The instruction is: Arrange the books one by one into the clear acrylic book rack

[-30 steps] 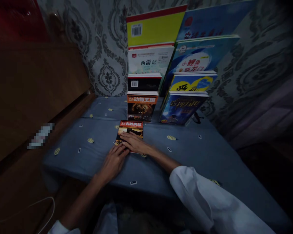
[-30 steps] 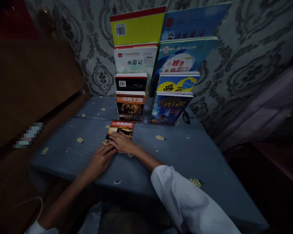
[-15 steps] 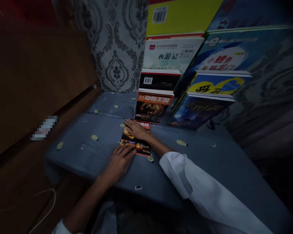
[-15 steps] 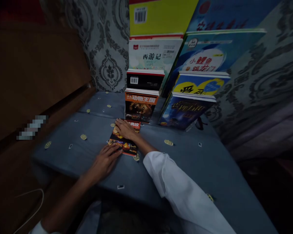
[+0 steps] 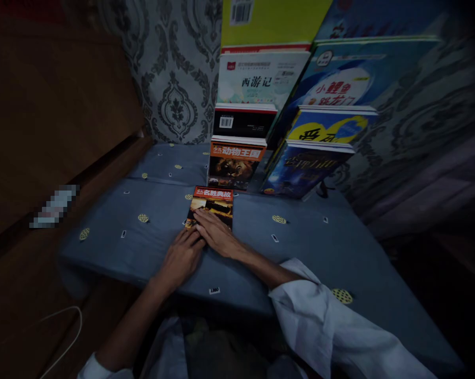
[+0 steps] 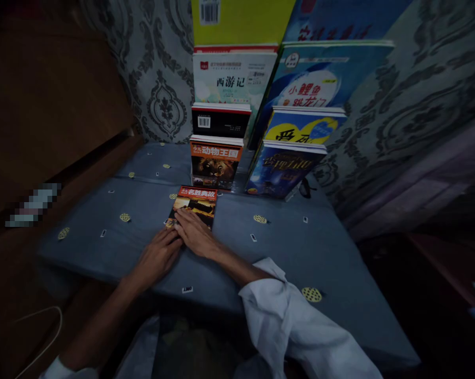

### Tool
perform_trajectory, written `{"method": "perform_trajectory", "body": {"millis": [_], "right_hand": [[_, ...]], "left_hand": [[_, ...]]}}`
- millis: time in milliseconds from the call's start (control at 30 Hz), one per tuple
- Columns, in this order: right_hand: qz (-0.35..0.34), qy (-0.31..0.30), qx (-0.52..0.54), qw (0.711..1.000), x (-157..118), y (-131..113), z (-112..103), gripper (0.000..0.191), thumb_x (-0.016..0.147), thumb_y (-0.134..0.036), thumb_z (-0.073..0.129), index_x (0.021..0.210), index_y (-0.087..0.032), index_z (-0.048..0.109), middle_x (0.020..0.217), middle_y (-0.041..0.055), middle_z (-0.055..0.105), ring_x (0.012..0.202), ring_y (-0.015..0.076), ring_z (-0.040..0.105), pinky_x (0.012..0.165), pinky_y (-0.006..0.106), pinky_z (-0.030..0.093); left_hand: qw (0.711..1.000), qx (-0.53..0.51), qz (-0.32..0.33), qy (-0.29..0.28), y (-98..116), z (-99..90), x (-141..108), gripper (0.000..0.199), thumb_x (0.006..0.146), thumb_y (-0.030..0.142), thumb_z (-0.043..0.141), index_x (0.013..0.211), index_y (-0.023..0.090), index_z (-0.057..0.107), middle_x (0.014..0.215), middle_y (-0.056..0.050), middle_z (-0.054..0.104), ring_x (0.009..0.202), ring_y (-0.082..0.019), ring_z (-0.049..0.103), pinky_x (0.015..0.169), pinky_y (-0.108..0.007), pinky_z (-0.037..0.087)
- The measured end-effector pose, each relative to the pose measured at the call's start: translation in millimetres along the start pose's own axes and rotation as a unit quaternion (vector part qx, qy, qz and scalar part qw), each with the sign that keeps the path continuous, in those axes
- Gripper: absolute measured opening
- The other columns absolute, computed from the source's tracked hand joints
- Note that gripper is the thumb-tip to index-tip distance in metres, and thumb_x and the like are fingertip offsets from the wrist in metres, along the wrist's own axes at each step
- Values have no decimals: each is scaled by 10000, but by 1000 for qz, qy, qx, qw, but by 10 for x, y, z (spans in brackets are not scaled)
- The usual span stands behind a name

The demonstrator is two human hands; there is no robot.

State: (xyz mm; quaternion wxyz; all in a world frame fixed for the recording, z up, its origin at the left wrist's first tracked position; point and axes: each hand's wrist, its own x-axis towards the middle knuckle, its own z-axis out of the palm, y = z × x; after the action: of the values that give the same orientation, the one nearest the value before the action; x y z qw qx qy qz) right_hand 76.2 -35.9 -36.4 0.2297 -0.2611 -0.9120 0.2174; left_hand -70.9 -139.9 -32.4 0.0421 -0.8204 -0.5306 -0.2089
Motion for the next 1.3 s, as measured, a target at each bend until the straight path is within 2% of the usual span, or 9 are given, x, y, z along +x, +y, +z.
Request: {"method": "perform_trajectory", "body": {"millis": [133,333,467,600,833,1033,1167,1300], "right_hand": [[25,1,7,1000,-191,-54,-39,526,1043,-387,297,1496,-158,438,1559,141,424,1492,240,306,1231,517,263],[58,11,7,998,-468,95,-162,517,1031,-344,343,1504,-149,418,1578,157,386,1503,255,276,1228,552,250],[87,19,-4,996,-576,182,-247,549,1013,-374,399,1500,-122,418,1583,169,372,1507,264,260,1239,538,231],[112,28,-21,993,-586,188,-257,592,989,-395,453,1484,-69,429,1577,207,365,1504,290,265,1233,539,244],[103,41,-24,994,-575,185,-228,580,971,-358,486,1499,-126,419,1574,180,384,1498,285,284,1218,545,282],[103,48,-11,993,-587,234,-195,655,945,-431,550,1508,-128,406,1576,194,372,1499,308,275,1212,562,286],[95,44,0,995,-599,241,-199,740,912,-480,609,1530,-153,366,1599,180,332,1509,305,247,1215,552,283],[98,35,-2,995,-598,219,-226,747,907,-458,628,1530,-142,362,1601,188,323,1513,305,231,1216,555,278]], "left_hand": [[1000,-6,-4,-7,-9,12,-14,360,944,114,464,1250,215,625,1332,-98,619,1353,-258,493,1139,-478,417],[1000,-7,3,-16,-41,-18,11,379,973,153,465,1325,221,589,1384,-96,603,1309,-258,531,1077,-473,454],[999,14,-11,-50,-48,-111,116,344,994,238,488,1323,242,590,1369,-81,614,1250,-267,563,987,-454,493],[996,25,-13,-80,-97,-150,300,363,988,328,524,1339,248,575,1377,-88,604,1255,-283,548,966,-461,484],[993,31,-1,-118,-340,26,886,399,990,342,511,1366,219,556,1430,-105,557,1287,-278,523,997,-440,463],[994,54,0,-96,-507,232,1380,379,998,334,478,1342,205,570,1360,-109,593,1227,-258,555,1018,-397,449],[994,73,-12,-76,-491,306,1423,393,1014,333,433,1367,204,547,1394,-121,572,1233,-281,551,1000,-441,456],[994,85,-8,-68,-411,288,1278,404,1012,296,441,1400,212,521,1408,-124,568,1257,-284,544,1012,-463,447]]}}
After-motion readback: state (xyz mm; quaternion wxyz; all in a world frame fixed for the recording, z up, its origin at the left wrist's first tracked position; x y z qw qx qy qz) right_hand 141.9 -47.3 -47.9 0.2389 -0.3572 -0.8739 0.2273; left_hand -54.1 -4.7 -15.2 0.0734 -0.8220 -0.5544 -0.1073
